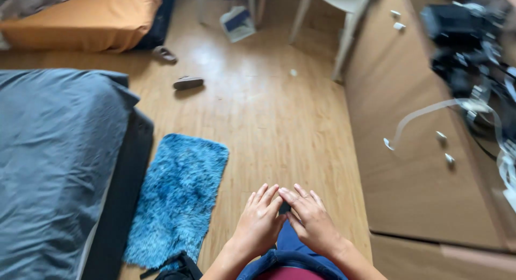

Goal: The person picks up folded clothes from a bed, including a pink top, a black garment, and a checkered shirt. They carry each item to a wooden wardrobe and place them on a shelf among other folded clothes.

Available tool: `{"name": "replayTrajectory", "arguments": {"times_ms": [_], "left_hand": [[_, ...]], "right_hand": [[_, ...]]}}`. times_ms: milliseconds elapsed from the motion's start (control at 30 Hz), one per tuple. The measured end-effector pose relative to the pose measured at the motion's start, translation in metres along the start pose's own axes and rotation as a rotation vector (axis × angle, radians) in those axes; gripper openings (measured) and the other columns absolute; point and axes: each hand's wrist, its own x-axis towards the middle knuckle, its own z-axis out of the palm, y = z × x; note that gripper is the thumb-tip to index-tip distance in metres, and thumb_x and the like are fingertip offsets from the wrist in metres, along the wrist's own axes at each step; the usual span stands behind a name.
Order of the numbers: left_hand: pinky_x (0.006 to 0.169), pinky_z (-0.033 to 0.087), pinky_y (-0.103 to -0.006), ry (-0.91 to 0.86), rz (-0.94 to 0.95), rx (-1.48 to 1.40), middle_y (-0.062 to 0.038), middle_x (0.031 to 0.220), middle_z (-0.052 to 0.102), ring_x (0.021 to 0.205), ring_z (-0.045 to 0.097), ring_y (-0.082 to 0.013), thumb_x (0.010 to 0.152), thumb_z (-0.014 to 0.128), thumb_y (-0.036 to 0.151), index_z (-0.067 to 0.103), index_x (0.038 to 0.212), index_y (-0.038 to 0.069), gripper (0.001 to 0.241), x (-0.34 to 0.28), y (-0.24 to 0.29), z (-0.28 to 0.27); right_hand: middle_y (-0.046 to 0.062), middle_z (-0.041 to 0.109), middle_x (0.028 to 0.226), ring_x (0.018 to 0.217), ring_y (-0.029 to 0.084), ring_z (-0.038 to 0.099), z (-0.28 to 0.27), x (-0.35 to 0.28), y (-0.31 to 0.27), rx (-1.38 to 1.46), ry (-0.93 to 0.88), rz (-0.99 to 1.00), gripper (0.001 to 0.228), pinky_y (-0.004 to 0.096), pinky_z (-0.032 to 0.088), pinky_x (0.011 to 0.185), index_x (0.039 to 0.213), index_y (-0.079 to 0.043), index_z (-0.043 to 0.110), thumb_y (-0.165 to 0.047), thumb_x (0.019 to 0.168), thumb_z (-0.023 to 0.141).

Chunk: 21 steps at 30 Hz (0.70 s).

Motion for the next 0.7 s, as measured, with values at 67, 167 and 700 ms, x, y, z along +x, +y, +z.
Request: {"name": "replayTrajectory", "arguments": {"times_ms": [67, 167, 700], "left_hand": [[0.114, 0.029, -0.0603, 0.051, -0.069, -0.018, -0.023, 0.151, 0.047, 0.143, 0.036, -0.0462, 0.090, 0.071, 0.020, 0.056, 0.137, 0.002, 0.052, 0.003, -0.026, -0.014], [0.114, 0.029, -0.0605, 0.124, -0.173, -0.035, -0.023, 0.150, 0.048, 0.142, 0.036, -0.0467, 0.091, 0.069, 0.019, 0.058, 0.134, 0.001, 0.048, 0.020, -0.059, -0.034], [0.109, 0.040, -0.0513, 0.614, -0.556, -0.017, -0.010, 0.120, 0.073, 0.122, 0.061, -0.0299, 0.091, 0.066, 0.019, 0.077, 0.107, 0.010, 0.022, 0.174, -0.213, -0.203]], "right_hand": [[0.011, 0.060, 0.145, 0.143, 0.036, 0.044, 0.009, 0.039, -0.003, 0.024, -0.067, -0.069, 0.056, 0.056, 0.030, 0.114, 0.144, -0.011, 0.054, -0.015, 0.090, 0.068], [0.011, 0.060, 0.144, 0.142, 0.036, 0.045, 0.013, 0.101, -0.004, 0.071, -0.173, -0.169, 0.057, 0.054, 0.033, 0.113, 0.143, -0.012, 0.054, -0.014, 0.089, 0.070], [0.007, 0.065, 0.137, 0.135, 0.031, 0.052, -0.015, 0.487, -0.032, -0.035, -0.484, -0.603, 0.045, 0.046, 0.039, 0.110, 0.136, -0.015, 0.063, -0.017, 0.092, 0.068]]}}
